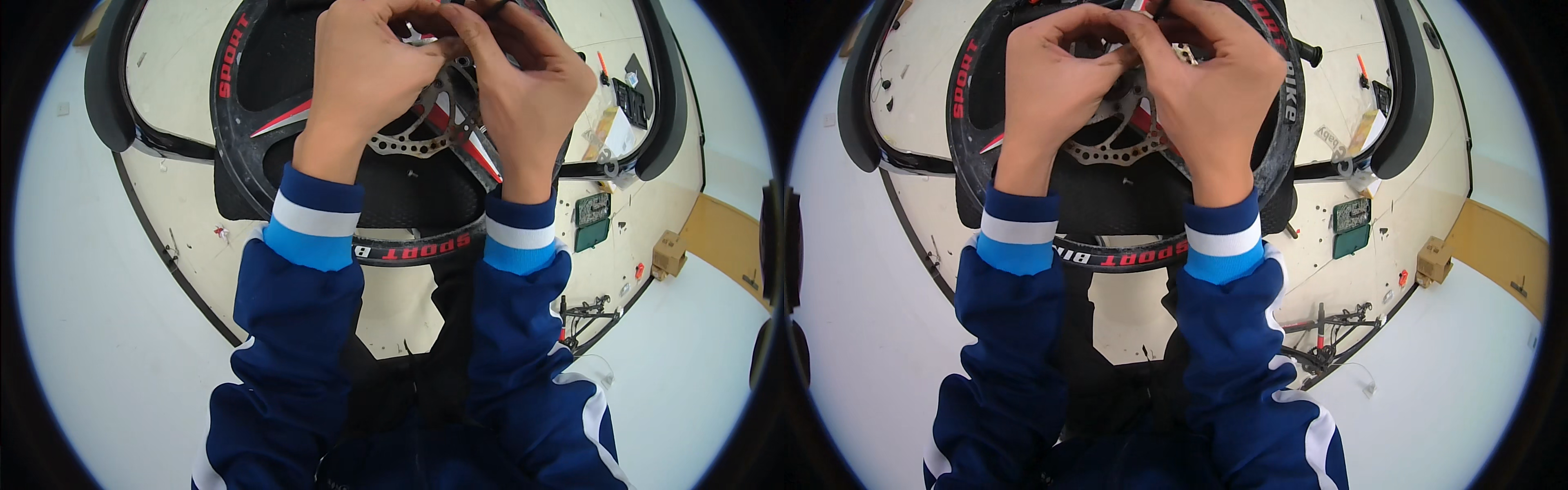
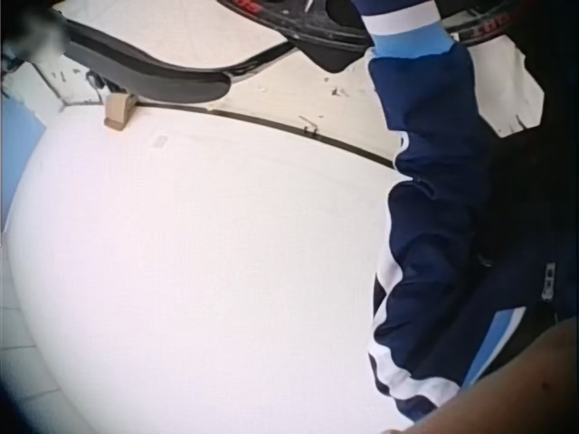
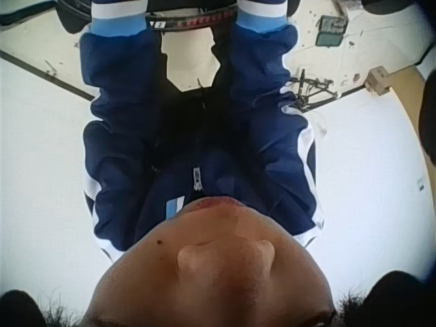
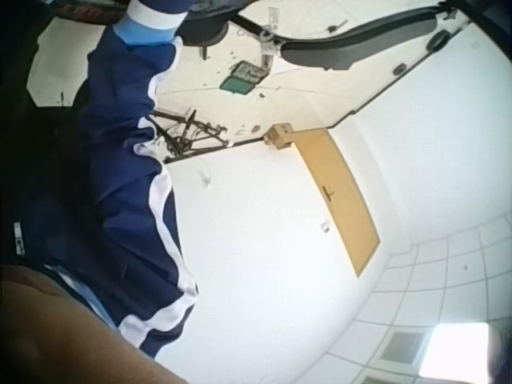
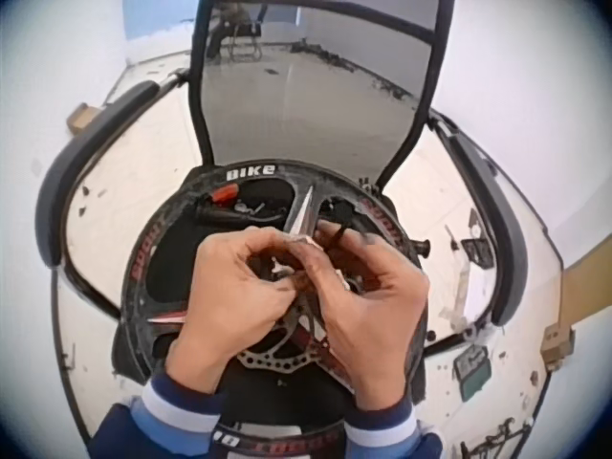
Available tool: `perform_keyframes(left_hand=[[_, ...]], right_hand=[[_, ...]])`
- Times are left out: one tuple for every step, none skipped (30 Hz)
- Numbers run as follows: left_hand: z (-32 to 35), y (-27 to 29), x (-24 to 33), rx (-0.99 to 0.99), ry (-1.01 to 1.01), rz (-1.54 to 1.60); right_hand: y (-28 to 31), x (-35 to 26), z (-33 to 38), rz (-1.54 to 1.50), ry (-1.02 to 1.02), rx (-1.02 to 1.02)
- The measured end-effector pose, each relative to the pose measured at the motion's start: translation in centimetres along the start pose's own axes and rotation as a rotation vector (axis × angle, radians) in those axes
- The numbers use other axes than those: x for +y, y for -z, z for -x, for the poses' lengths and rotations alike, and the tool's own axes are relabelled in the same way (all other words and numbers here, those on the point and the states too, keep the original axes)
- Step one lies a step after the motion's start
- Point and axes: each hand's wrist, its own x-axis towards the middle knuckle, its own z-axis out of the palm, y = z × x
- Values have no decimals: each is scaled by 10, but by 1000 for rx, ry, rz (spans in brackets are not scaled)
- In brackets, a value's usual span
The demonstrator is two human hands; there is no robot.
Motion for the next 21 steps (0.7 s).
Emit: perform_keyframes(left_hand=[[-3, -4, 9, 3, 77, 66], [-4, -7, 21, 6, 154, 132], [-6, -6, 28, 12, 229, 192], [-8, -6, 30, 2, 276, 204], [-10, -4, 30, -5, 259, 200], [-11, -1, 28, -13, 244, 198], [-11, 1, 26, -20, 229, 196], [-12, 3, 22, -52, 225, 187], [-12, 5, 18, -82, 219, 175], [-13, 6, 16, -112, 213, 163], [-12, 7, 15, -83, 245, 209], [-12, 9, 15, -54, 279, 254], [-12, 10, 15, -24, 312, 299], [-12, 12, 15, 6, 345, 344], [-11, 15, 13, -33, 295, 221], [-8, 21, 8, -72, 244, 98], [-6, 24, 6, -110, 192, -25], [-5, 25, 5, -123, 174, -2], [-3, 25, 4, -136, 156, 22], [-3, 26, 3, -149, 138, 45], [-3, 27, 2, -163, 144, 78]], right_hand=[[0, 3, 0, -37, -27, 10], [1, 5, 0, -75, -54, 20], [1, 5, -1, -118, -79, 29], [1, 5, -2, -91, -76, 3], [0, 4, -3, -64, -73, -23], [1, 5, -3, -33, -71, -49], [1, 5, -3, -2, -70, -75], [3, 3, -3, -12, -55, -113], [4, 9, -4, -39, -43, -84], [4, 18, -7, -66, -30, -56], [3, 24, -8, -94, -17, -27], [3, 3, -6, -1, -7, 6], [1, 4, -7, -24, 1, 39], [0, 5, -7, -49, 9, 71], [1, 10, -9, -116, 4, 95], [2, 14, -11, -183, 1, 119], [6, 16, -11, -176, -49, 98], [8, 14, -11, -174, -99, 75], [8, 12, -10, -172, -150, 52], [5, 10, -9, -208, -158, 26], [0, 7, -8, -240, -167, 2]])
